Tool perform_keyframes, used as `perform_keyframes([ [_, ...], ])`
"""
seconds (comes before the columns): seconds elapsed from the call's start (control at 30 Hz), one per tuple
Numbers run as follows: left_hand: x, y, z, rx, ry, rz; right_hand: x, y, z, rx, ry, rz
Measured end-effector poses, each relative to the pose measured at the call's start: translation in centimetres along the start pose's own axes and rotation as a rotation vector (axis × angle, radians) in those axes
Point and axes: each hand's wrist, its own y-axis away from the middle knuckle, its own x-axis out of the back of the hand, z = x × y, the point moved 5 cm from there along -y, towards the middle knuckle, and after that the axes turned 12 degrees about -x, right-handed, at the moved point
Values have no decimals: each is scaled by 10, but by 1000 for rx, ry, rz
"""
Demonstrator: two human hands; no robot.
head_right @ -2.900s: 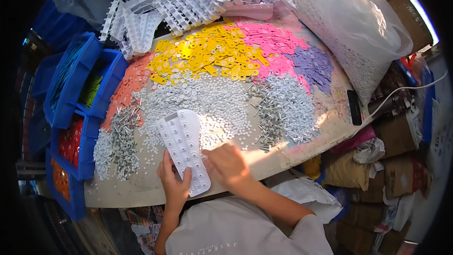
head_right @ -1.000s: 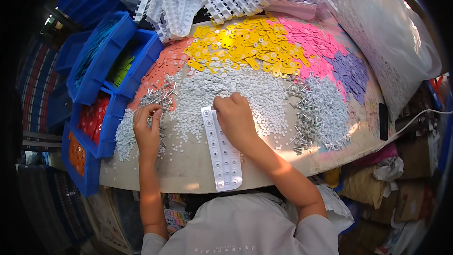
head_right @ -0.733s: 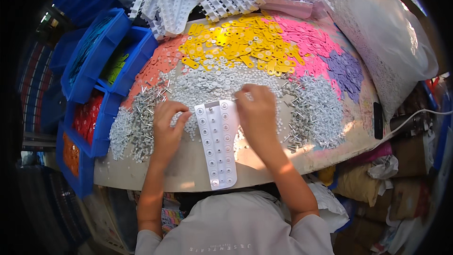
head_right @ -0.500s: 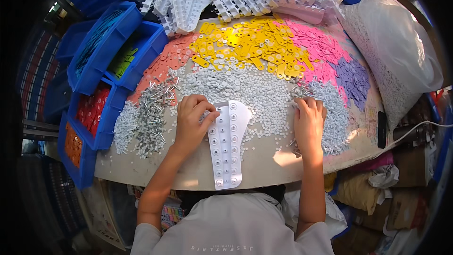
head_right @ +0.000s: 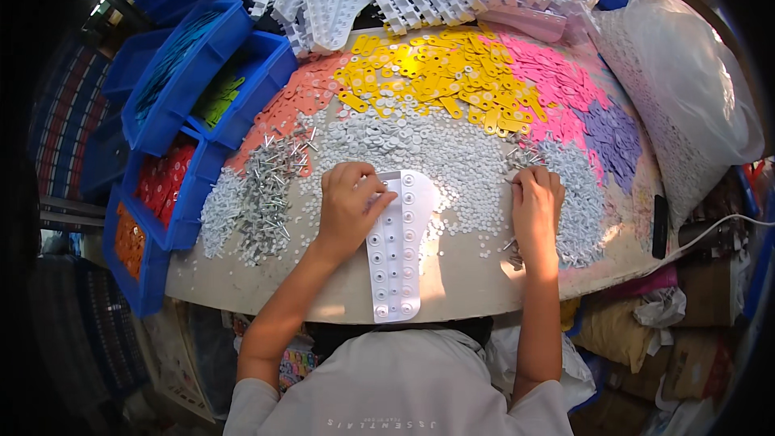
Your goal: Assembling a toy xylophone by attaching colored bars and white components to a plastic base.
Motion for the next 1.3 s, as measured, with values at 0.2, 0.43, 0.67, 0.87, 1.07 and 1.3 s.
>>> perform_keyframes([
  [0.2,24,-3,13,-2,-42,-29,2,1,-1,-29,14,-42],
  [0.43,99,31,-71,205,-454,-41,12,-3,13,-73,62,-15],
  [0.67,99,57,-100,331,-423,-109,5,-6,16,-73,103,-55],
  [0.87,100,59,-100,353,-396,-88,12,-3,16,-71,-69,2],
  [1.07,100,57,-96,403,-376,-145,23,4,9,-71,-40,-22],
  [1.3,98,58,-97,346,-377,-70,22,20,-27,-254,-505,-228],
])
